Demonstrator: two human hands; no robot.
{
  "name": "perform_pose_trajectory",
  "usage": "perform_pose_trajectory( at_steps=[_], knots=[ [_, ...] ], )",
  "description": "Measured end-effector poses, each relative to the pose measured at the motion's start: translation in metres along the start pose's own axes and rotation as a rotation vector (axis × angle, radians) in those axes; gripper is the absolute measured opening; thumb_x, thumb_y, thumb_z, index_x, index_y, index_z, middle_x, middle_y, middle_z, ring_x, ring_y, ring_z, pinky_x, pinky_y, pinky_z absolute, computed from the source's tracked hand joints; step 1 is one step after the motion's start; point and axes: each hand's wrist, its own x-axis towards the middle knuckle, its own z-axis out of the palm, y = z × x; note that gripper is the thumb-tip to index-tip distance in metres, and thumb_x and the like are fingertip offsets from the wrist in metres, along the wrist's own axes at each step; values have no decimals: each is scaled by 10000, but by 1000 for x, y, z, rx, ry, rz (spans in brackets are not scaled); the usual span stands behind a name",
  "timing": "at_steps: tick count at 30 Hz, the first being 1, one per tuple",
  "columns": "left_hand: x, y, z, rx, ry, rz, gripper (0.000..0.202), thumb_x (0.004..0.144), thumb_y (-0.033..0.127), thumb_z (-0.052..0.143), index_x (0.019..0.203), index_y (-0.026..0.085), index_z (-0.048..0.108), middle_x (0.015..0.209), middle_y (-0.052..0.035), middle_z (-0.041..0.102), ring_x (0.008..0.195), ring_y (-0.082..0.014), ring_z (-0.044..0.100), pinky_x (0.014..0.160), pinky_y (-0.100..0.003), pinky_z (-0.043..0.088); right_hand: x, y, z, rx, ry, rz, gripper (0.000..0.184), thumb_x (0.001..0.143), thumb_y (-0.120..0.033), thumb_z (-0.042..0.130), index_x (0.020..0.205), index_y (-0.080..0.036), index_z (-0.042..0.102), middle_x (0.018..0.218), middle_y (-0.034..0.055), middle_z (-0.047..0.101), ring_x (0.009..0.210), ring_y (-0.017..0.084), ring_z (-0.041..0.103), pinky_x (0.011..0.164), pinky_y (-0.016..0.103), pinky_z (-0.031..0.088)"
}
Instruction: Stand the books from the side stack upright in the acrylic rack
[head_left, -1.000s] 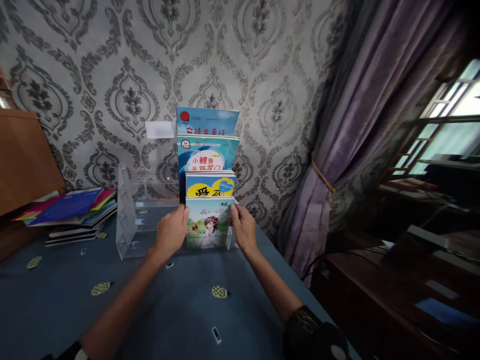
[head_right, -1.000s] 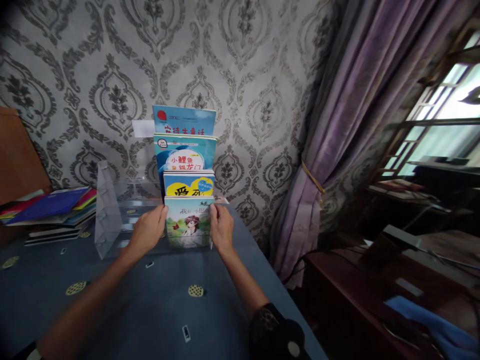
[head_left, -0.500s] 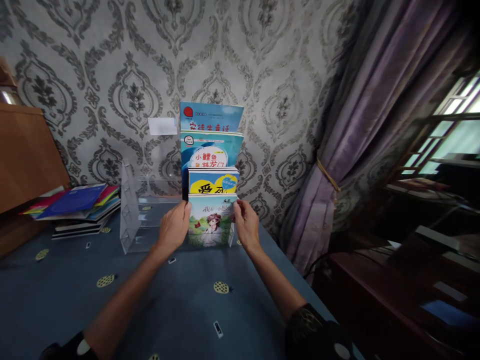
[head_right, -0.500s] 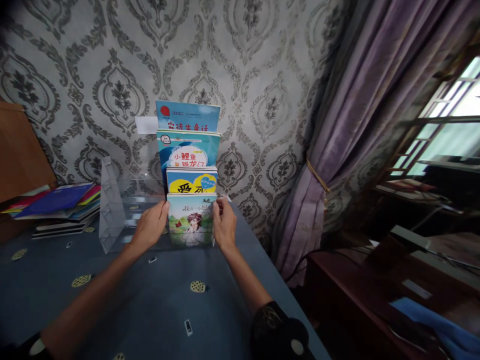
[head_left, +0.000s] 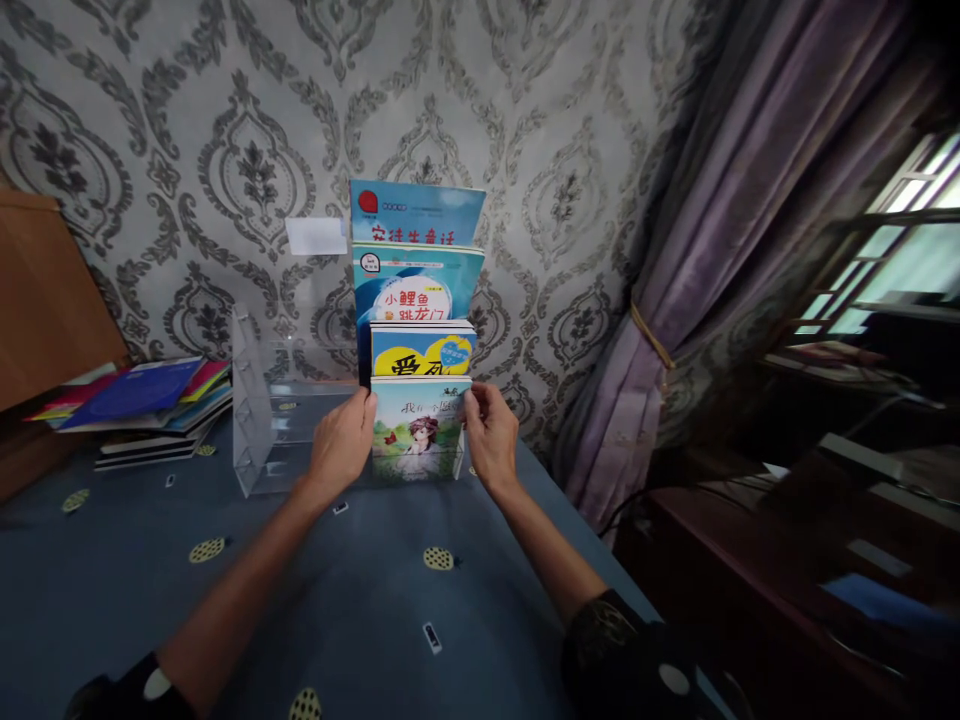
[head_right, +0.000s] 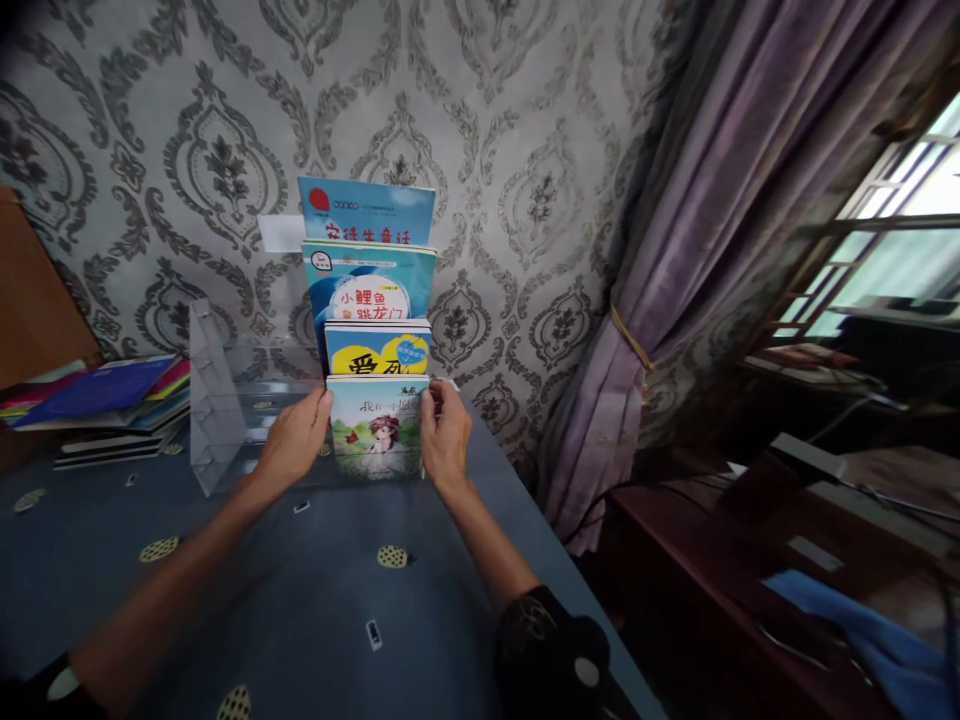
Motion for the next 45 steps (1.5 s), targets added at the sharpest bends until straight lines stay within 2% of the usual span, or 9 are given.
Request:
perform_pose_trajectory(
  at_steps=[5, 14, 19, 23, 28, 34, 40, 45],
  knots=[
    [-3, 7, -6, 77, -32, -27, 298, 1062, 278, 266, 1190, 170, 512, 971, -119, 734, 916, -297, 710, 705, -325, 449, -1, -2, -1, -42, 3, -42, 237, 935, -380, 446, 976, -211, 607, 747, 24, 636, 666, 195, 591, 630, 311, 454],
    [-5, 12, -10, 106, -54, -50, 294, 1063, 284, 262, 1156, 174, 518, 990, -134, 731, 927, -290, 713, 730, -324, 467, -1, -4, -1, -48, -19, -17, 248, 940, -383, 424, 946, -215, 605, 632, -14, 555, 582, 173, 535, 586, 292, 423],
    [-5, 11, -12, 90, -67, -36, 279, 1063, 281, 275, 1162, 177, 514, 996, -131, 735, 938, -278, 716, 756, -321, 474, 0, -4, -4, -51, -25, 4, 280, 930, -414, 429, 953, -215, 625, 623, -11, 579, 569, 184, 565, 588, 302, 438],
    [-4, 13, -16, 121, -94, -33, 286, 1063, 293, 277, 1174, 161, 505, 1034, -161, 731, 941, -295, 719, 766, -348, 487, 3, -5, -8, -37, -60, 11, 299, 928, -418, 437, 952, -203, 644, 600, -15, 588, 557, 181, 578, 603, 305, 456],
    [-3, 14, -21, 140, -109, -33, 284, 1060, 328, 292, 1163, 164, 499, 1059, -168, 724, 944, -325, 716, 748, -368, 489, 4, -4, -11, -25, -63, 30, 358, 919, -453, 461, 1000, -169, 663, 697, 25, 649, 586, 189, 612, 614, 328, 493],
    [-3, 11, -25, -8, -21, -19, 238, 1061, 299, 293, 1187, 183, 458, 1011, -123, 717, 930, -277, 701, 744, -331, 465, -1, -7, -11, 48, -58, 35, 385, 931, -448, 466, 1141, -172, 634, 900, 77, 703, 597, 167, 621, 585, 317, 512],
    [1, 5, -22, -98, -9, 31, 236, 1061, 298, 282, 1118, 207, 493, 935, -73, 706, 898, -245, 683, 744, -316, 455, -1, -9, -13, 74, -85, 38, 368, 934, -456, 464, 1093, -179, 647, 840, 54, 688, 598, 166, 614, 568, 310, 516],
    [-2, 4, -23, -124, -13, 20, 239, 1056, 281, 314, 1185, 203, 499, 986, -82, 718, 945, -245, 690, 775, -321, 468, -5, -6, -15, 81, -71, 46, 412, 908, -492, 505, 1129, -176, 650, 936, 81, 711, 612, 172, 623, 570, 336, 544]
  ],
)
